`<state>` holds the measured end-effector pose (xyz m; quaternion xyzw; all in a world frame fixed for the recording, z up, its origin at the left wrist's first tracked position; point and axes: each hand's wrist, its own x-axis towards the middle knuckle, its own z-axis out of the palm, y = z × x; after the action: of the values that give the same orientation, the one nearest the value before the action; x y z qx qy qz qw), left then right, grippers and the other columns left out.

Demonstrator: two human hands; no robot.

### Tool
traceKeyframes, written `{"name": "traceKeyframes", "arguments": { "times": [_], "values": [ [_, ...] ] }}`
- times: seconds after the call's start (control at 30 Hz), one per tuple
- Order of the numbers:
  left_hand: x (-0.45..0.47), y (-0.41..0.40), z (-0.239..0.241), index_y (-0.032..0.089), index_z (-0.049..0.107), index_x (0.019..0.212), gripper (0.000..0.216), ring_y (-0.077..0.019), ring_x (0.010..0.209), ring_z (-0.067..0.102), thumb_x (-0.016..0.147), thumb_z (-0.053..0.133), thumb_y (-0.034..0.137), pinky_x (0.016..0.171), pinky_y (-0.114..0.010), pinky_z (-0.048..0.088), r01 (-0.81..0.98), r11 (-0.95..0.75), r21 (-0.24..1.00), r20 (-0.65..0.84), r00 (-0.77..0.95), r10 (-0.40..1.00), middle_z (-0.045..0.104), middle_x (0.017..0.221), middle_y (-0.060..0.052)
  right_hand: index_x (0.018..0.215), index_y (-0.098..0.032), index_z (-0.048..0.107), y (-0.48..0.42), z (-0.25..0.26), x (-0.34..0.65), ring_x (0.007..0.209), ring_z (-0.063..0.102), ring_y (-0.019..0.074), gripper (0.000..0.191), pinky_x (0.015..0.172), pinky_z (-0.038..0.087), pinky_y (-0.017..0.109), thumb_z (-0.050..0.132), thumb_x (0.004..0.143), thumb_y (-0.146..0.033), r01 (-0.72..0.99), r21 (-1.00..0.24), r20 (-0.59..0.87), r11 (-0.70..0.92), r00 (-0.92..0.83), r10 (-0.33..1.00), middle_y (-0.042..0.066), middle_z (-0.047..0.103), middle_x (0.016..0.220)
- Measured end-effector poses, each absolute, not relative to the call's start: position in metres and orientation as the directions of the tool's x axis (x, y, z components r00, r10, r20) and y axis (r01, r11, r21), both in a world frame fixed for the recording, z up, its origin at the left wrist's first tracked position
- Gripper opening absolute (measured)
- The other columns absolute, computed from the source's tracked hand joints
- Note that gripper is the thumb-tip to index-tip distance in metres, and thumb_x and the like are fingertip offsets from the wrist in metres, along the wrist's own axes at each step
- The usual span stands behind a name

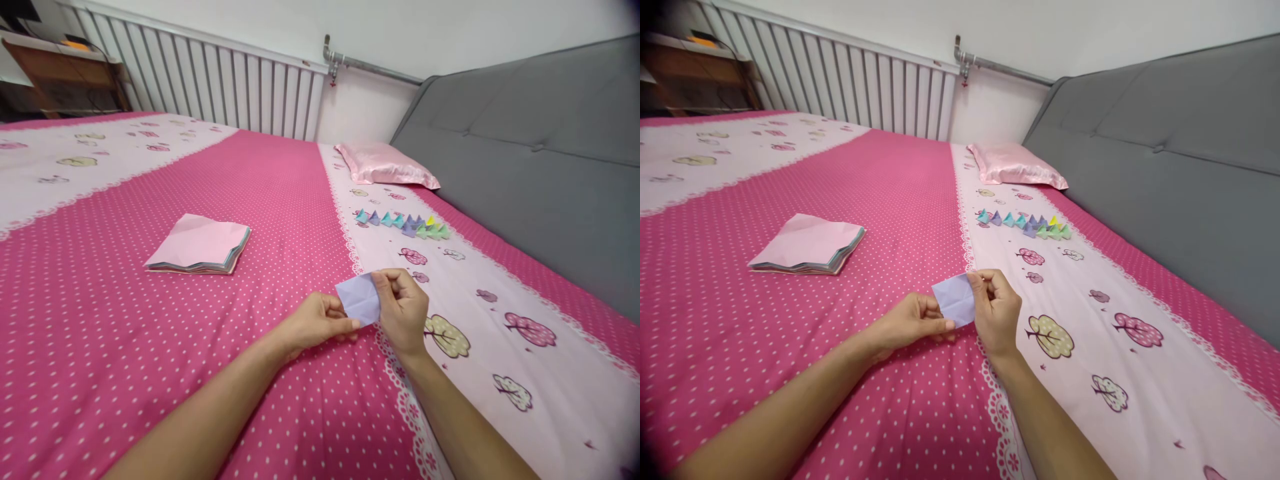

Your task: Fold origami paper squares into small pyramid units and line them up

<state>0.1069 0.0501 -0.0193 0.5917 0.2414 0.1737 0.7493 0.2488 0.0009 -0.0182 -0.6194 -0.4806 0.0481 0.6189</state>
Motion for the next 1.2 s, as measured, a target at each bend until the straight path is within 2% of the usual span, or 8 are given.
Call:
{"name": "traceKeyframes", "arguments": {
  "times": [0.13, 0.3, 0.4, 0.5, 0.67, 0.9, 1.03, 1.2],
  "values": [
    [0.108, 0.051, -0.02, 0.009, 0.063, 0.091, 0.039, -0.0147, 0.069, 0.064, 0.068, 0.067, 0.04, 0.062, -0.023, 0.047, -0.005, 0.31, 0.951, -0.174, 0.818, 0.548, 0.067, 0.083, -0.013, 0.073, -0.017, 0.058, 0.002, -0.019, 0.25, 0.046, 0.041, 0.0087, 0.023, 0.042, 0.032, 0.02, 0.055, 0.08, -0.039, 0.54, -0.809, 0.54, 0.233, 0.524, 0.659, -0.004, 0.049, 0.055],
    [0.109, 0.052, -0.022, 0.009, 0.061, 0.082, 0.033, -0.0161, 0.068, 0.065, 0.069, 0.066, 0.04, 0.059, -0.023, 0.048, 0.023, 0.382, 0.924, -0.252, 0.788, 0.562, 0.068, 0.074, -0.01, 0.103, -0.02, 0.057, 0.001, -0.018, 0.25, 0.064, 0.053, 0.0129, 0.027, 0.054, 0.043, 0.025, 0.048, 0.084, -0.037, 0.554, -0.795, 0.547, 0.247, 0.479, 0.686, 0.003, 0.059, 0.084],
    [0.109, 0.053, -0.022, 0.009, 0.061, 0.082, 0.03, -0.0146, 0.066, 0.065, 0.071, 0.065, 0.037, 0.061, -0.023, 0.049, -0.006, 0.393, 0.92, -0.258, 0.746, 0.614, 0.068, 0.072, -0.01, 0.109, -0.023, 0.056, 0.0, -0.016, 0.25, 0.087, 0.055, 0.0173, 0.028, 0.071, 0.047, 0.031, 0.049, 0.084, -0.035, 0.622, -0.722, 0.622, 0.304, 0.391, 0.678, 0.007, 0.056, 0.107],
    [0.109, 0.055, -0.022, 0.009, 0.062, 0.083, 0.029, -0.014, 0.066, 0.064, 0.071, 0.066, 0.035, 0.061, -0.023, 0.049, -0.054, 0.371, 0.927, -0.229, 0.701, 0.675, 0.068, 0.075, -0.01, 0.108, -0.025, 0.057, 0.0, -0.014, 0.25, 0.105, 0.05, 0.0214, 0.03, 0.085, 0.044, 0.039, 0.055, 0.08, -0.033, 0.698, -0.634, 0.681, 0.332, 0.302, 0.667, 0.007, 0.051, 0.116],
    [0.109, 0.057, -0.022, 0.01, 0.065, 0.082, 0.028, -0.0138, 0.07, 0.063, 0.068, 0.068, 0.034, 0.06, -0.021, 0.046, -0.098, 0.315, 0.944, -0.164, 0.689, 0.706, 0.067, 0.08, -0.009, 0.11, -0.025, 0.056, 0.002, -0.016, 0.25, 0.111, 0.047, 0.0247, 0.038, 0.09, 0.042, 0.044, 0.063, 0.073, -0.029, 0.74, -0.591, 0.707, 0.32, 0.284, 0.648, 0.008, 0.049, 0.12],
    [0.11, 0.058, -0.024, 0.011, 0.067, 0.088, 0.029, -0.0138, 0.072, 0.062, 0.068, 0.069, 0.032, 0.068, -0.025, 0.046, -0.148, 0.314, 0.938, -0.13, 0.687, 0.715, 0.067, 0.082, -0.008, 0.09, -0.022, 0.06, 0.002, -0.017, 0.249, 0.11, 0.048, 0.0242, 0.02, 0.09, 0.042, 0.043, 0.065, 0.071, -0.024, 0.715, -0.604, 0.714, 0.352, 0.29, 0.637, 0.008, 0.05, 0.118],
    [0.108, 0.056, -0.017, 0.014, 0.064, 0.098, 0.031, -0.0155, 0.098, 0.057, 0.067, 0.069, 0.018, 0.088, -0.025, 0.04, -0.328, 0.305, 0.894, 0.022, 0.713, 0.701, 0.065, 0.103, -0.008, 0.082, -0.022, 0.064, 0.003, -0.02, 0.251, 0.107, 0.049, 0.0227, 0.011, 0.091, 0.041, 0.044, 0.065, 0.071, -0.024, 0.678, -0.645, 0.671, 0.352, 0.281, 0.686, 0.007, 0.05, 0.116],
    [0.103, 0.055, -0.008, 0.015, 0.062, 0.105, 0.037, -0.0162, 0.103, 0.056, 0.068, 0.067, 0.015, 0.091, -0.025, 0.04, -0.402, 0.496, 0.769, -0.019, 0.763, 0.647, 0.06, 0.115, -0.008, 0.075, -0.026, 0.069, 0.003, -0.022, 0.255, 0.113, 0.044, 0.0254, 0.01, 0.092, 0.038, 0.049, 0.065, 0.07, -0.019, 0.687, -0.64, 0.684, 0.344, 0.304, 0.663, 0.003, 0.045, 0.125]
  ]
}}
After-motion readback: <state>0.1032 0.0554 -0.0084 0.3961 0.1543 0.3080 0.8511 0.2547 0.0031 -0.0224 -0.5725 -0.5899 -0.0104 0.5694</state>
